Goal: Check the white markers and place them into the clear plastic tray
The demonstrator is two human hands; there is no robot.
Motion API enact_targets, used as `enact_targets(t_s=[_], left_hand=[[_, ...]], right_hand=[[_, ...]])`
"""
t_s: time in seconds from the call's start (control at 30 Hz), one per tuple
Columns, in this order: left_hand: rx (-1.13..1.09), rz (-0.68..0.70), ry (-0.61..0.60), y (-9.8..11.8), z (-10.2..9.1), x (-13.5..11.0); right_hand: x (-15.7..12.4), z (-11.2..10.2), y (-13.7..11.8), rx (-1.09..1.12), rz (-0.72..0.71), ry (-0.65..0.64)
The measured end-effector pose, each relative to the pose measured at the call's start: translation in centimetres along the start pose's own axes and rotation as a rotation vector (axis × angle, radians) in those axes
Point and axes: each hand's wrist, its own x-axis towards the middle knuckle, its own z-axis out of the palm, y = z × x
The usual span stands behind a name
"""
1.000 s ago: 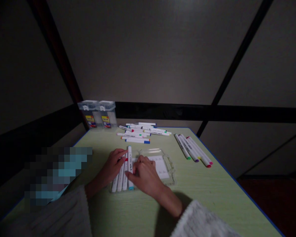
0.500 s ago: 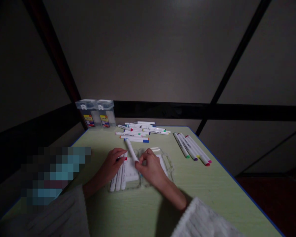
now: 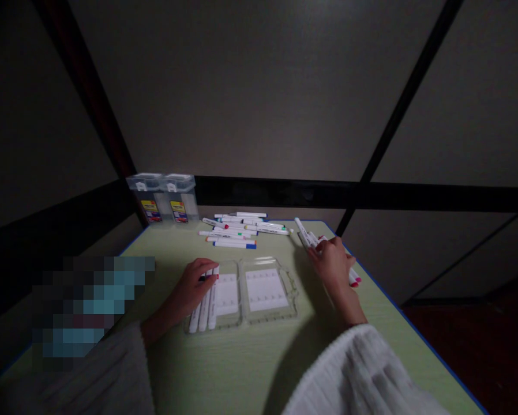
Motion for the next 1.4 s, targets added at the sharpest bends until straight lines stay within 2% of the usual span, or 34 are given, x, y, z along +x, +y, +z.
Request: enact_targets(t_s=[0.17, 0.47, 0.77, 1.4], left_hand=[[0.014, -0.019, -0.003, 0.2, 0.0, 0.1], [0.011, 0.004, 0.03, -0.1, 0.3, 0.1], [0.0, 0.003, 0.017, -0.1, 0.2, 0.1], [-0.005, 0.007, 0.028, 0.0, 0.1, 0.0]], right_hand=[[0.4, 0.1, 1.6, -0.051, 0.105, -0.076], [0.3, 0.1, 1.7, -0.051, 0.179, -0.119], [0.4, 0.2, 1.8, -0.066, 0.177, -0.146], [0.6, 0.9, 2.4, -0.041, 0.127, -0.109]])
